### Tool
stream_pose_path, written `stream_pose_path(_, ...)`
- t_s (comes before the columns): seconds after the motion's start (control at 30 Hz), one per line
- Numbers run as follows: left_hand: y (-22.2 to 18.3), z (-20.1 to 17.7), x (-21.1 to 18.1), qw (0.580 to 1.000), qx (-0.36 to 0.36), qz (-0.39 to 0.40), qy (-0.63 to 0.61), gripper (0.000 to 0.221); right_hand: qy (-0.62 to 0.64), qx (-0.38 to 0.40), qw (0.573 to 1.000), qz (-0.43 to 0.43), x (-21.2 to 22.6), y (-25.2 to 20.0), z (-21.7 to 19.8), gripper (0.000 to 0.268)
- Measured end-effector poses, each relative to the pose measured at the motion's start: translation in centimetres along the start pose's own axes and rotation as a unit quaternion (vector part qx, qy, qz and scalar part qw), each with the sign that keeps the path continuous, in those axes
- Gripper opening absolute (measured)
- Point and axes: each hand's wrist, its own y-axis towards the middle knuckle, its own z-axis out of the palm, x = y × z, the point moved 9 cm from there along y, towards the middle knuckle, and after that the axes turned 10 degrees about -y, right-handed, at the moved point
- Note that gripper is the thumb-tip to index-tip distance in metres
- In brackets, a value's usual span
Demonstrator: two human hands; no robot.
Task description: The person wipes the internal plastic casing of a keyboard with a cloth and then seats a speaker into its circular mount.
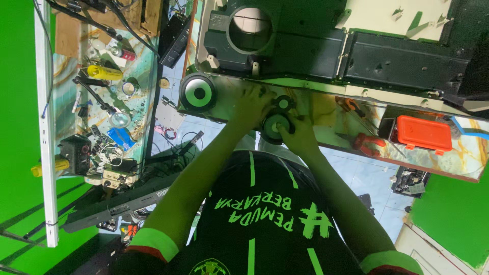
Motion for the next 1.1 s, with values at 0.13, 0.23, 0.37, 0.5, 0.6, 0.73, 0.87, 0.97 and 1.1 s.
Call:
stream_pose_path(0.13, 1.1, 1.7, 0.0, 0.997, 0.054, -0.052, 0.003, 0.037, 0.001, 0.015, 0.999, 0.040, -1.1, -0.1, 0.4, 0.055)
stream_pose_path(0.23, 1.8, 1.7, 0.6, 0.997, 0.025, -0.079, -0.001, 0.038, 0.004, -0.004, 1.000, 0.027, -0.6, 0.0, -0.1, 0.054)
stream_pose_path(0.37, 1.7, 1.2, 0.4, 0.996, -0.040, -0.077, -0.007, 0.041, 0.006, 0.025, 0.999, 0.034, -0.4, 0.3, -0.2, 0.052)
stream_pose_path(0.5, 1.5, 3.7, 2.1, 0.988, 0.015, -0.148, 0.035, 0.039, -0.002, 0.064, 0.996, 0.059, -1.6, 1.2, 0.0, 0.054)
stream_pose_path(0.6, 0.9, 5.1, 3.9, 0.989, 0.040, -0.142, 0.025, 0.038, -0.042, 0.009, 0.999, -0.005, -1.5, 2.3, -0.9, 0.052)
stream_pose_path(0.73, 0.3, 5.3, 5.6, 0.989, 0.030, -0.118, 0.082, 0.026, -0.082, 0.021, 0.996, -0.017, -2.2, 3.5, -0.8, 0.054)
stream_pose_path(0.87, 0.1, 4.2, 5.2, 0.991, 0.023, -0.115, 0.068, 0.027, -0.041, 0.094, 0.994, 0.044, -3.1, 3.4, 0.1, 0.057)
stream_pose_path(0.97, 0.6, 3.3, 4.0, 0.989, 0.025, -0.129, 0.064, 0.025, -0.038, 0.076, 0.996, 0.016, -2.5, 3.5, -0.6, 0.054)
stream_pose_path(1.1, 1.1, 0.5, 0.6, 0.997, -0.014, -0.071, -0.026, 0.028, -0.041, 0.047, 0.997, -0.039, -1.3, 3.9, -1.2, 0.051)
